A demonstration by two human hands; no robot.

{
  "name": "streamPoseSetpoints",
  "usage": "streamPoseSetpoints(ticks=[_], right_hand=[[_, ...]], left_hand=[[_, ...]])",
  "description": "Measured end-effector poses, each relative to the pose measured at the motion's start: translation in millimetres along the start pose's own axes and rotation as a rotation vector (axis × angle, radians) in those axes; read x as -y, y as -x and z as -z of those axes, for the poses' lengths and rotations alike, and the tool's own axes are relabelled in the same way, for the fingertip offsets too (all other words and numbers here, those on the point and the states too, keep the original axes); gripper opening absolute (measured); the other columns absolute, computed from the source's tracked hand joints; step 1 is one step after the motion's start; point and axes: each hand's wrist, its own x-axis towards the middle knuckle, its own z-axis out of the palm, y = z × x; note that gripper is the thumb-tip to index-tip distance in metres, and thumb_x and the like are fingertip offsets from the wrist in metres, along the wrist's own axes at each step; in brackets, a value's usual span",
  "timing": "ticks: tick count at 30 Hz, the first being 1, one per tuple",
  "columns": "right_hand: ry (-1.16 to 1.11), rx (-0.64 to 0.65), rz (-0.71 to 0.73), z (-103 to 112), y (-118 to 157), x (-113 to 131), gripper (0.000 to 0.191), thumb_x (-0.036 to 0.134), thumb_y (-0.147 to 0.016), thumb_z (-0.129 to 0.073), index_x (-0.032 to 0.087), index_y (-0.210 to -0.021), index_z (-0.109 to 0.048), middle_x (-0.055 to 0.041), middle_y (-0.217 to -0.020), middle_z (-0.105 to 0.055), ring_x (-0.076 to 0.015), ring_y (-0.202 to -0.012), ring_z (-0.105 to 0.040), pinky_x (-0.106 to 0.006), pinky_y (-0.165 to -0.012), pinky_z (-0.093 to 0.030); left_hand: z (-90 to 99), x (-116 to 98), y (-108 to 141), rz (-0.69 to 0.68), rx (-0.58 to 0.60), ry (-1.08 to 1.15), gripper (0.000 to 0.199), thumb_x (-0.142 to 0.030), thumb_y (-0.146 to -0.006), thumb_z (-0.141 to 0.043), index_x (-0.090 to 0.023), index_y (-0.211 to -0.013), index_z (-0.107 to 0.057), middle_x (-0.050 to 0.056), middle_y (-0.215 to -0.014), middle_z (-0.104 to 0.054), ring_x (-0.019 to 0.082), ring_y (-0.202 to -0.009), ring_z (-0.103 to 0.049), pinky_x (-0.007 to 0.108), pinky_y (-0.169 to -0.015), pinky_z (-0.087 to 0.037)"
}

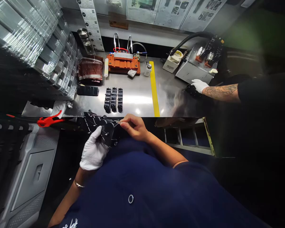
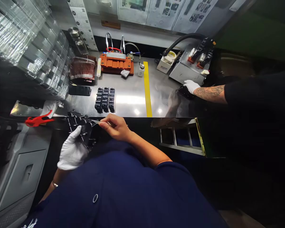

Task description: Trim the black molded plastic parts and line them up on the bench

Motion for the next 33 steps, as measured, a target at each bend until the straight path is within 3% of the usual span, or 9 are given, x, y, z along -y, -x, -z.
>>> streamPoseSetpoints(ticks=[5,10,12,15,21,25,29,33], right_hand=[[0.038,0.011,-0.016,6.1,-2.4,0.5,0.052,0.065,-0.094,-0.048,0.017,-0.079,-0.063,-0.0033,-0.072,-0.063,-0.0117,-0.064,-0.054,-0.027,-0.064,-0.046],[0.158,0.348,0.150,19.6,-1.9,17.2,0.058,0.062,-0.101,-0.030,0.018,-0.076,-0.058,-0.0027,-0.066,-0.059,-0.0101,-0.058,-0.052,-0.024,-0.060,-0.042],[0.250,0.465,0.252,21.9,-3.0,22.5,0.060,0.069,-0.097,-0.033,0.019,-0.073,-0.055,-0.0021,-0.066,-0.057,-0.0100,-0.058,-0.049,-0.024,-0.057,-0.037],[0.354,0.542,0.342,21.7,-5.2,23.7,0.062,0.078,-0.087,-0.045,0.020,-0.064,-0.045,0.0028,-0.060,-0.044,-0.0084,-0.053,-0.036,-0.025,-0.052,-0.026],[0.398,0.483,0.425,22.4,-7.7,18.3,0.066,0.073,-0.087,-0.052,0.020,-0.054,-0.032,0.0053,-0.053,-0.030,-0.0075,-0.049,-0.027,-0.027,-0.050,-0.019],[0.451,0.384,0.404,21.8,-11.0,19.5,0.066,0.078,-0.085,-0.047,0.020,-0.056,-0.036,0.0044,-0.054,-0.032,-0.0085,-0.050,-0.029,-0.028,-0.050,-0.018],[0.489,0.411,0.381,19.7,-13.5,18.6,0.068,0.078,-0.091,-0.033,0.020,-0.055,-0.037,0.0026,-0.055,-0.034,-0.0098,-0.051,-0.032,-0.029,-0.052,-0.019],[0.463,0.348,0.369,18.5,-13.9,16.5,0.066,0.078,-0.088,-0.043,0.020,-0.057,-0.042,0.0026,-0.057,-0.037,-0.0097,-0.052,-0.033,-0.028,-0.052,-0.021]], left_hand=[[13.6,-6.5,1.6,-0.073,0.036,-0.174,0.032,-0.009,-0.091,-0.053,-0.015,-0.114,-0.073,0.007,-0.092,-0.081,0.023,-0.091,-0.078,0.032,-0.088,-0.063],[21.9,-20.5,5.5,-0.255,0.258,-0.405,0.051,-0.008,-0.064,-0.080,-0.018,-0.114,-0.074,0.008,-0.109,-0.079,0.032,-0.106,-0.073,0.035,-0.090,-0.062],[20.2,-24.1,5.9,-0.281,0.256,-0.431,0.055,-0.005,-0.060,-0.081,-0.018,-0.112,-0.075,0.008,-0.110,-0.079,0.034,-0.109,-0.072,0.035,-0.091,-0.062],[16.5,-24.4,5.3,-0.222,0.194,-0.403,0.054,0.004,-0.058,-0.077,-0.020,-0.107,-0.076,0.007,-0.102,-0.080,0.036,-0.114,-0.069,0.039,-0.096,-0.060],[18.0,-17.1,0.4,-0.171,0.238,-0.425,0.055,-0.007,-0.057,-0.084,-0.017,-0.110,-0.076,0.011,-0.100,-0.080,0.037,-0.111,-0.071,0.042,-0.093,-0.060],[20.3,-15.0,-1.6,-0.158,0.242,-0.419,0.052,-0.015,-0.061,-0.086,-0.018,-0.112,-0.075,0.010,-0.097,-0.081,0.034,-0.105,-0.073,0.039,-0.092,-0.061],[19.9,-13.4,-1.4,-0.157,0.220,-0.411,0.048,-0.016,-0.067,-0.082,-0.017,-0.114,-0.074,0.010,-0.107,-0.079,0.035,-0.112,-0.071,0.043,-0.097,-0.059],[19.8,-11.1,-2.6,-0.150,0.195,-0.389,0.040,-0.017,-0.068,-0.081,-0.015,-0.107,-0.076,0.011,-0.105,-0.080,0.035,-0.115,-0.069,0.042,-0.098,-0.058]])
